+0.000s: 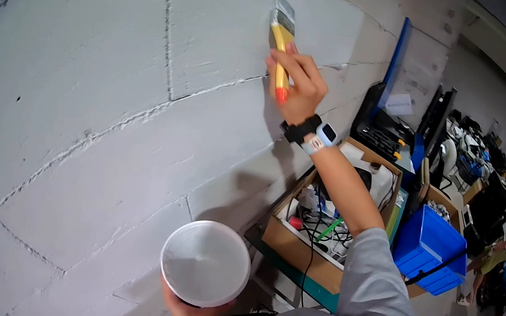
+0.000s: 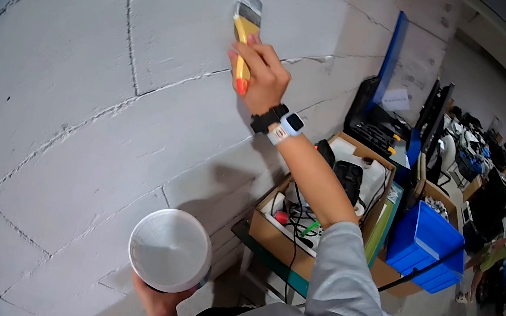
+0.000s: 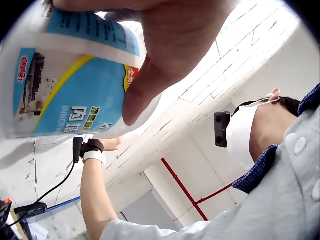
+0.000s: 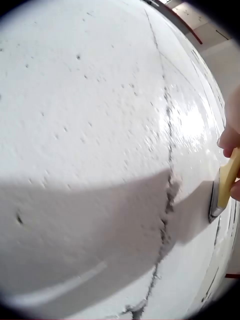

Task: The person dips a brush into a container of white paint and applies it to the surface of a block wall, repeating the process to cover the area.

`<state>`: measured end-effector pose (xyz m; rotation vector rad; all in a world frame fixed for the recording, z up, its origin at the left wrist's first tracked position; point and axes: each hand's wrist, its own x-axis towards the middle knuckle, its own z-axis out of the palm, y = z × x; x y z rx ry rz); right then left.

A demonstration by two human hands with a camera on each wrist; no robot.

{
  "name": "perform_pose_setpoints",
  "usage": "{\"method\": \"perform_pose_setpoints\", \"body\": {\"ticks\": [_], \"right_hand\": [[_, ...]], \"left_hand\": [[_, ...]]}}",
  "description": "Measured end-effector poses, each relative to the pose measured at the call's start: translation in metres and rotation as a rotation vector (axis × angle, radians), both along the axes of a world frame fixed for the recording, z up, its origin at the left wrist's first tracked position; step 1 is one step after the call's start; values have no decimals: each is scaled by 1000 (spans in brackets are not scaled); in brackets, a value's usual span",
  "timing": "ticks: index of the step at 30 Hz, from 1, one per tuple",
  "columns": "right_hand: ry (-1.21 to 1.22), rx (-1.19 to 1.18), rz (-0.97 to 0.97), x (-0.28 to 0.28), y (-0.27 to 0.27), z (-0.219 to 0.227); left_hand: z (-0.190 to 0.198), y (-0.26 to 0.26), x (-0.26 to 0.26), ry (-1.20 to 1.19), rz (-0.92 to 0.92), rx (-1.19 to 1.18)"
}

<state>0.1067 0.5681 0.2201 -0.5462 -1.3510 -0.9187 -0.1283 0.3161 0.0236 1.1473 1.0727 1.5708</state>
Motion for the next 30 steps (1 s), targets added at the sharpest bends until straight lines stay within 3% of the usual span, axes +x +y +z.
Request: {"method": "perform_pose_setpoints", "body": {"ticks": [4, 7, 9, 11, 13, 15, 16, 18, 19, 22, 24, 25, 28, 30], "right_hand": [[-200, -215, 135, 4, -40, -38], [-371, -223, 195, 26, -66, -21], [-251, -42, 112, 32, -62, 18], [-44, 110, 65, 21, -42, 53], [-28, 40, 148, 17, -14, 60], [-110, -44, 76, 3, -20, 29], [-184, -47, 133, 1, -27, 11], [-337, -278, 220, 6, -54, -25], [-500, -337, 256, 8, -72, -29], [-618, -290, 318, -5, -97, -2], [-298, -294, 501, -23, -97, 15], [-300, -292, 495, -23, -89, 16], [113, -558, 766, -4, -50, 10], [219, -536, 614, 49, -27, 8]], "left_hand": [[-13, -5, -11, 153, 89, -53], [-12, -2, -16, 255, 182, -58], [-14, 5, -18, 386, 206, -70], [-8, 4, -16, 363, 169, -66], [-6, 0, -15, 347, 126, -59], [-6, -3, -12, 224, 68, -2], [-9, -4, -12, 183, 42, 51], [-10, -4, -13, 171, 35, 28], [-10, -4, -12, 161, 26, 7], [-11, 2, -8, 192, 85, 71], [-7, 4, -6, 227, 60, 32], [-4, 5, -3, 256, 37, 5], [6, 1, 1, 250, -25, -2], [3, -1, -1, 199, -7, 27]]}}
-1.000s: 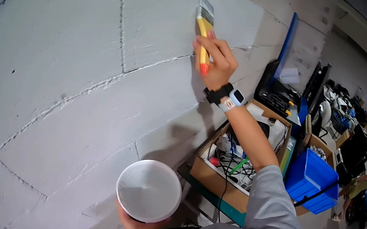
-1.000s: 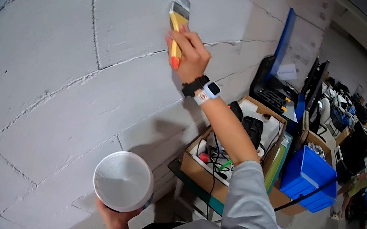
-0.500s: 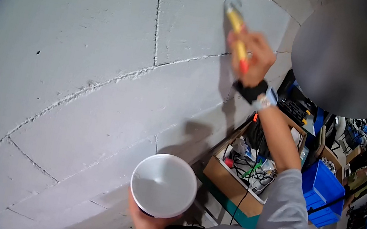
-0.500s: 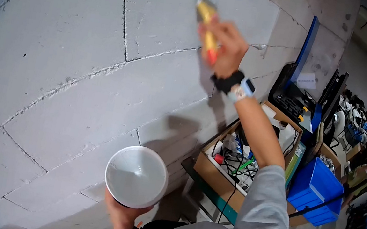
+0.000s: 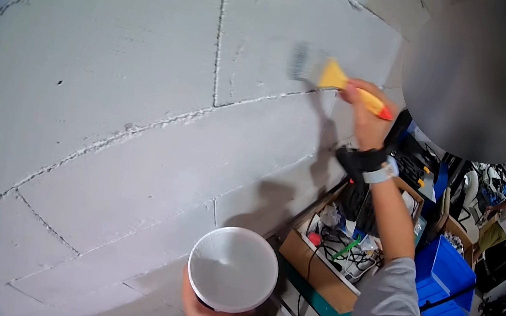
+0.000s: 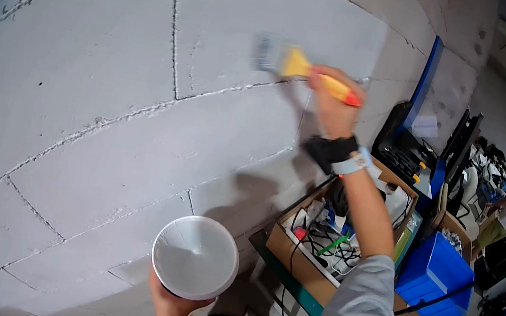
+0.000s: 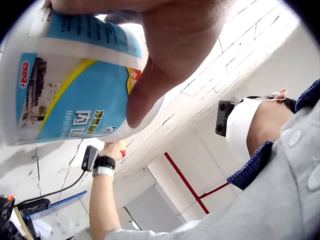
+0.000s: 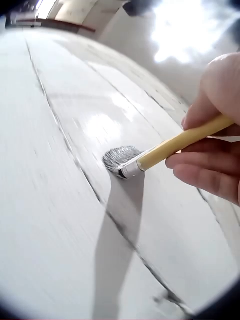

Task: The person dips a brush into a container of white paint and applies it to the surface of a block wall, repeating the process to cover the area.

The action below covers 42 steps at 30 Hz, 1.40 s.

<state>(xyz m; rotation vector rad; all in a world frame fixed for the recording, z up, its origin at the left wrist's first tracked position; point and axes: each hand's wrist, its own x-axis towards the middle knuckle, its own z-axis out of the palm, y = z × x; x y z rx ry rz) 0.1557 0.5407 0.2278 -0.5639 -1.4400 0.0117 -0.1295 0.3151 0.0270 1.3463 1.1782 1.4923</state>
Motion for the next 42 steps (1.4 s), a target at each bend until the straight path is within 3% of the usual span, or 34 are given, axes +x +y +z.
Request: {"method": "perform_pose_setpoints", "body": {"ticks": [2, 4, 5, 6, 8, 10, 15, 18, 19, 20, 22, 24, 26, 28, 29, 31, 35, 36, 38, 42], "right_hand": [[140, 17, -139, 61, 33, -2], [253, 95, -443, 94, 59, 10], [296, 144, -627, 97, 65, 18], [295, 159, -618, 87, 67, 25], [-16, 380, -732, 37, 62, 30], [-26, 302, -527, -19, 12, 34], [-195, 300, 126, -54, -54, 36], [-217, 233, 96, -21, -16, 32], [-140, 140, 35, 3, 3, 29], [2, 34, 100, 35, 24, 24], [165, 171, -20, 100, 67, 25], [257, 129, -633, 131, 71, 38], [211, 183, -615, 124, 90, 35], [-23, 411, -712, 78, 83, 41], [-24, 379, -651, 40, 62, 41], [-63, 364, -454, -7, 14, 42], [-173, 495, 7, -41, -24, 57], [-171, 491, 4, -42, -21, 57], [42, 228, 336, -41, -11, 65], [306, 82, 284, 32, 42, 66]], "left_hand": [[-4, -6, -3, -59, 14, 16], [-7, -6, -5, -29, 138, 32], [-6, -6, -6, -38, 144, 41], [-3, -5, -6, -41, 158, 55], [7, -3, -3, -35, 175, 85], [19, -2, 4, 44, 238, 81], [33, 14, 31, -51, 111, 15], [40, 14, 41, -157, 23, -97], [30, 15, 38, -66, 3, -40], [24, 16, 36, 21, -19, 19], [21, 20, 32, 26, -14, 38], [20, 16, 31, 35, -6, 46], [29, 18, 36, -129, 58, 66], [40, 18, 49, -24, 118, 124], [43, 18, 52, 92, 165, 164], [23, 25, 40, 25, 97, 121], [22, 35, 54, -165, -17, -24], [21, 36, 56, -162, -20, -28], [19, 37, 60, -75, -42, 44], [26, 35, 65, -97, -78, 2]]}}
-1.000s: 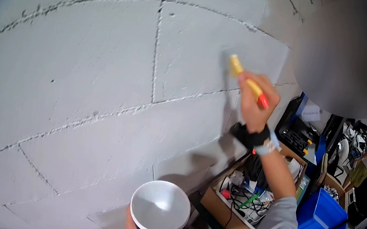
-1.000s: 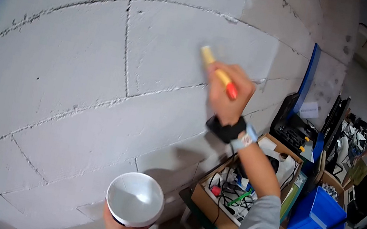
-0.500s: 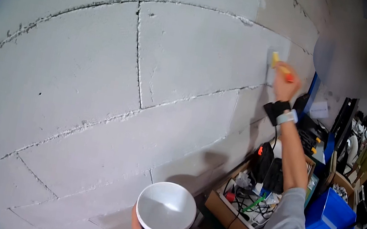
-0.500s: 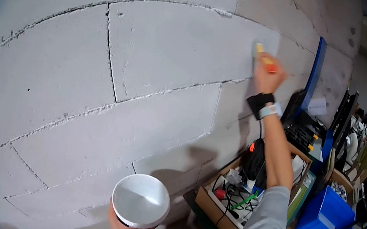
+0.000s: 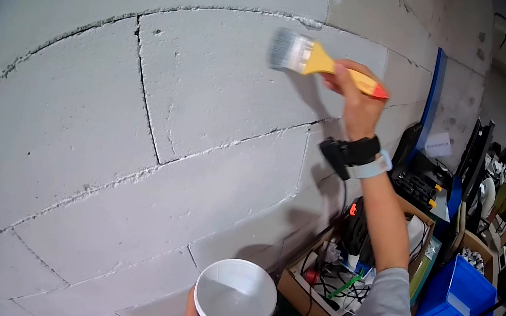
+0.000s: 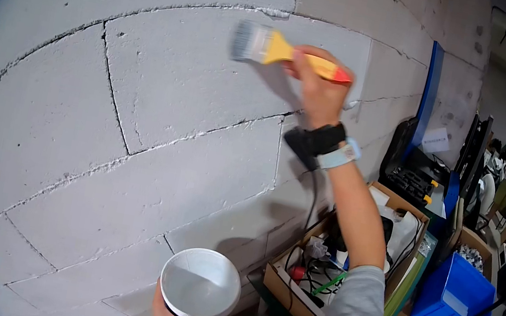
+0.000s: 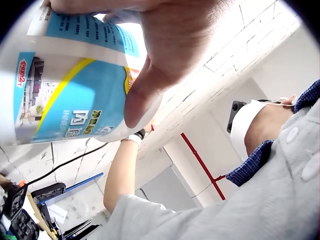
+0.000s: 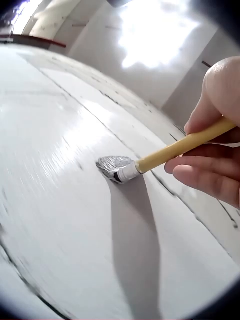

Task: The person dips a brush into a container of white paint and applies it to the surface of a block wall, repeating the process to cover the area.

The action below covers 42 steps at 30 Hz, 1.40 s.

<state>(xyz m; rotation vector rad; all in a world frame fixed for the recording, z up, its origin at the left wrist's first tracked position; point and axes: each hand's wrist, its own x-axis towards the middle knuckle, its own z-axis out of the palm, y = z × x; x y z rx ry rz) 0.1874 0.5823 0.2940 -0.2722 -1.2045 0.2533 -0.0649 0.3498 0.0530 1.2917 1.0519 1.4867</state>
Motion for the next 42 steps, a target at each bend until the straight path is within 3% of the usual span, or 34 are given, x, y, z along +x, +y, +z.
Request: {"method": "perform_pose_setpoints", "body": {"ticks": [5, 6, 8, 11, 12, 13, 19, 21, 25, 27, 29, 30, 32, 33, 35, 37, 38, 42], "right_hand": [[145, 27, -378, 105, 59, 12], [148, 24, -370, 116, 63, 16], [108, 166, -1083, 130, 71, 21], [-22, 150, -1115, 122, 86, 11], [-144, 312, -1109, 100, 81, 6], [-215, 304, -1057, 73, 64, 1], [-297, 516, -388, 0, -16, 4], [-287, 573, -302, 11, 3, 13], [45, 107, -30, 80, 53, 16], [186, 59, -101, 123, 78, 15], [211, 56, -319, 159, 104, 13], [215, 55, -310, 162, 103, 14], [139, 295, -884, 161, 100, 20], [143, 300, -874, 149, 95, 22], [-77, 352, -899, 110, 82, 18], [-147, 298, -847, 57, 55, 7], [-139, 297, -784, 35, 42, 3], [-264, 311, -533, -42, -24, -18]], "left_hand": [[-5, 2, 1, -59, 46, 69], [-5, 0, 1, -55, 55, 67], [-5, -4, 2, -80, 107, 59], [3, -11, 13, -75, 147, 64], [1, -10, 17, -75, 156, 65], [-3, -9, 22, -76, 152, 62], [-1, -6, 69, -84, 95, 1], [1, -5, 85, -86, 100, -35], [-3, -16, 95, -53, 110, -52], [-7, -22, 95, -46, 141, -81], [-7, -33, 90, 20, 167, -154], [-5, -40, 90, 23, 176, -154], [1, -54, 89, 56, 229, -3], [-1, -62, 85, 55, 239, 3], [-7, -85, 76, -56, 213, -137], [-4, -109, 72, -29, 246, -27], [-2, -121, 70, 0, 268, 78], [-7, -181, 58, -41, 304, 84]]}}
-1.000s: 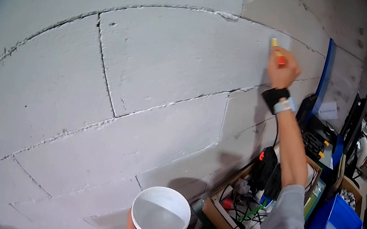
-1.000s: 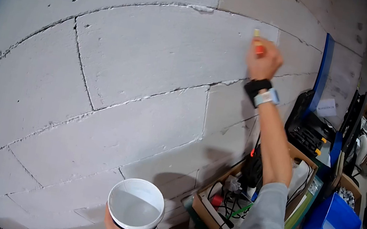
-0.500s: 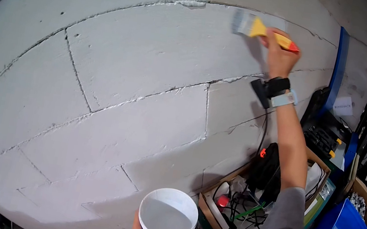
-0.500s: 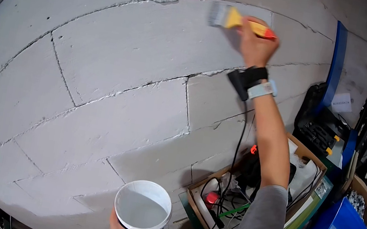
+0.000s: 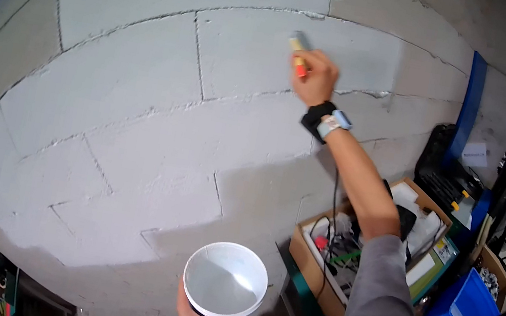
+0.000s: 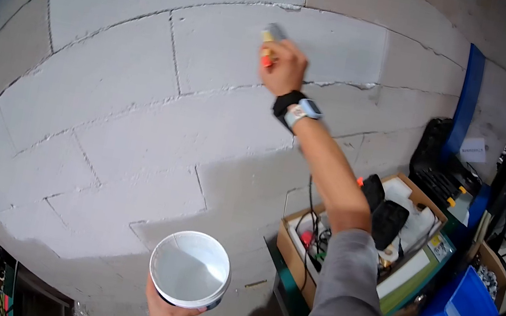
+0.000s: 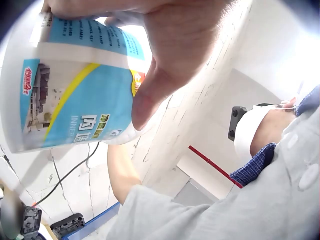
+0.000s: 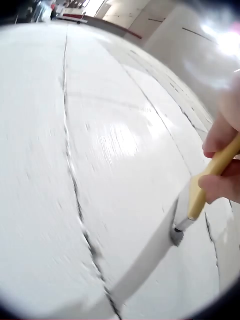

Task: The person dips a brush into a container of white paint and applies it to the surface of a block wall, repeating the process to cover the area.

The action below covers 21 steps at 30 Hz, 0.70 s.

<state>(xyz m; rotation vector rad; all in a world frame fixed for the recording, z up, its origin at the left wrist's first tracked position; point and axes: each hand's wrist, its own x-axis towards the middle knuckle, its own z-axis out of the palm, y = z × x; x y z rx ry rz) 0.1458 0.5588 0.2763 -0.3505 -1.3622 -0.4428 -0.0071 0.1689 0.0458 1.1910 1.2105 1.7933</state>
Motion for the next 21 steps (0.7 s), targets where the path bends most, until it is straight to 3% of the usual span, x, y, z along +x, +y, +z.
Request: {"method": "perform_pose_setpoints", "body": {"ticks": [5, 9, 11, 13, 15, 21], "right_hand": [[-75, -299, 411, -82, -137, -37], [34, -633, 800, -109, -239, -90], [35, -808, 830, -109, -295, -123], [-58, -958, 720, -101, -338, -155], [-150, -1093, 778, -91, -380, -183], [-305, -1218, 777, -54, -492, -229]], "left_hand": [[-18, -108, -30, 124, -33, 42], [-42, -212, -59, 10, 43, 120], [-47, -261, -73, -64, 89, 48], [-44, -300, -81, -128, 113, 61], [-48, -331, -86, -135, 201, 37], [-42, -403, -83, -110, 128, -3]]}}
